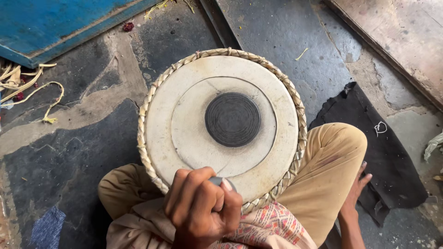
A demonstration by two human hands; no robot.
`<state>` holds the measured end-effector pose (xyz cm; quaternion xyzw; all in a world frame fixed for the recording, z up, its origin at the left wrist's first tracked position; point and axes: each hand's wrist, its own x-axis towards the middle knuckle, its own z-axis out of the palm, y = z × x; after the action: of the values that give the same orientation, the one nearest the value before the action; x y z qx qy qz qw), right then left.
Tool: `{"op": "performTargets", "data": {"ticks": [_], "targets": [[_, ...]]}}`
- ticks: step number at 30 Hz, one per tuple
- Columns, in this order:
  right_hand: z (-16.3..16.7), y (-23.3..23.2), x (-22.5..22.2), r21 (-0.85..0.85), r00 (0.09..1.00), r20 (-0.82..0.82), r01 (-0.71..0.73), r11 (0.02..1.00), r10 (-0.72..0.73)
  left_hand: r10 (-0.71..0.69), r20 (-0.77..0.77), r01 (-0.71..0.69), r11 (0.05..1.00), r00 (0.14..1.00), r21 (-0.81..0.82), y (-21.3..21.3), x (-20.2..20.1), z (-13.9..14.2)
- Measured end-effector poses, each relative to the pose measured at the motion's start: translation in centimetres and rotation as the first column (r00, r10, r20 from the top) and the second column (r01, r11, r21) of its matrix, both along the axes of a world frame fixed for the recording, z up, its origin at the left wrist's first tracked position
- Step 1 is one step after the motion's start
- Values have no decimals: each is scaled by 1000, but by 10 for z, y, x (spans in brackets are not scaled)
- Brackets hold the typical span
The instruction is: The person sits cross-legged and rubs the central black spot on a hand drum with their fingers, then uses a metal file to scrape the same area, and continues rubbing by hand. The drum remains on the lap during the process.
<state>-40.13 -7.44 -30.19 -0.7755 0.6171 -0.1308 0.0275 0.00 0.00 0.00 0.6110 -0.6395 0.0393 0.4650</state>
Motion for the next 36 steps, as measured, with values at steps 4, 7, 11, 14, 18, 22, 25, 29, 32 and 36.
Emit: {"op": "performTargets", "data": {"ticks": [4, 7, 11, 14, 18, 22, 25, 29, 32, 36], "targets": [[9, 7, 0, 14, 986, 26, 166, 986, -167, 69, -18, -69, 997, 997, -23, 0, -5, 2], [12, 26, 6, -6, 967, -65, 248, 969, -248, 79, -44, -80, 997, 996, -11, 5, -6, 2], [21, 30, 7, 173, 970, 21, 234, 957, -241, 88, -57, -88, 996, 994, -1, 8, -5, 8], [23, 29, 3, 148, 979, -25, 206, 967, -205, 74, -83, -74, 997, 994, -2, 10, -5, 8], [29, 38, 2, 46, 996, 79, 46, 998, -50, 68, -98, -70, 997, 993, -14, 12, -5, 8], [33, 37, 7, -5, 999, 47, -1, 1000, 1, 72, -103, -73, 997, 992, -7, 12, -4, 10], [35, 42, 3, 56, 996, 64, 63, 996, -67, 70, -97, -70, 998, 993, 1, 15, -5, 10], [39, 41, -1, 66, 993, -17, 121, 990, -121, 67, -92, -69, 998, 994, -14, 16, -4, 9], [53, 32, 1, 107, 974, -92, 218, 970, -209, 59, -110, -61, 998, 992, -13, 16, -4, 10], [72, -2, 1, 35, 984, 25, 177, 984, -178, 68, -104, -69, 998, 992, -4, 16, -4, 12]]}}
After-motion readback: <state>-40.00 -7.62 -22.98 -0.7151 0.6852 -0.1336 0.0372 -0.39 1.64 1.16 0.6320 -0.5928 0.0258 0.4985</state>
